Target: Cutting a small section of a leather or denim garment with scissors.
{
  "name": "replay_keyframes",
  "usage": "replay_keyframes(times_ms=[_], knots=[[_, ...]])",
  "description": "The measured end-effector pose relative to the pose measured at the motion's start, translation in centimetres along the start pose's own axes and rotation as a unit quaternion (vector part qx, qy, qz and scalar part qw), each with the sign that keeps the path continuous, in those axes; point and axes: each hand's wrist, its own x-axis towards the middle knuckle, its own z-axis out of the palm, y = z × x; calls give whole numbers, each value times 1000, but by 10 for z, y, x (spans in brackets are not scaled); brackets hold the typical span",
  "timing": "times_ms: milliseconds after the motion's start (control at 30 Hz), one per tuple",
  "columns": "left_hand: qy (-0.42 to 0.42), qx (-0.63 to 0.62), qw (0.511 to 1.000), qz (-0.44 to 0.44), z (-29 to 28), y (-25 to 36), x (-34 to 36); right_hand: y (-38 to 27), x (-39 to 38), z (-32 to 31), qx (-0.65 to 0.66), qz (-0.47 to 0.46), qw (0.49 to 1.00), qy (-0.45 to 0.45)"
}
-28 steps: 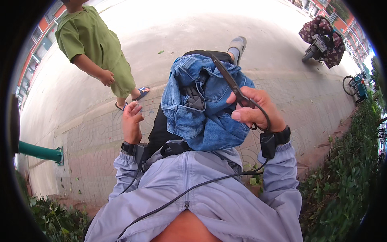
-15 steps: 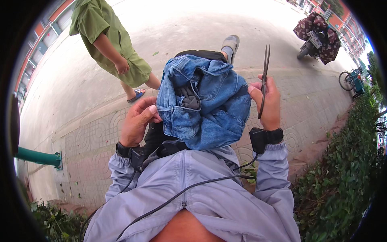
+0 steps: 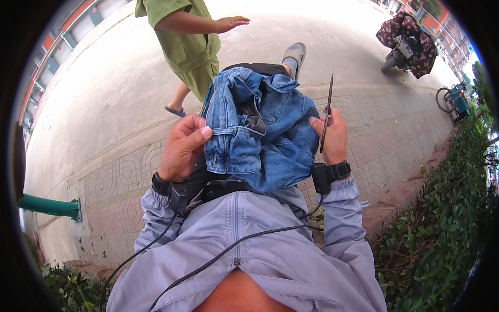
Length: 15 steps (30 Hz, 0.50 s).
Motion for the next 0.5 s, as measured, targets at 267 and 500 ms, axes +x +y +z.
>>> replay_keyframes(times_ms=[267, 500], knots=[[-20, -28, 999, -6, -2, 1, -2, 9, -7, 3, 96, 17, 995, -8], [-20, -33, 999, 0, -1, -2, -3, 26, -12, 8, 179, 38, 983, -7]])
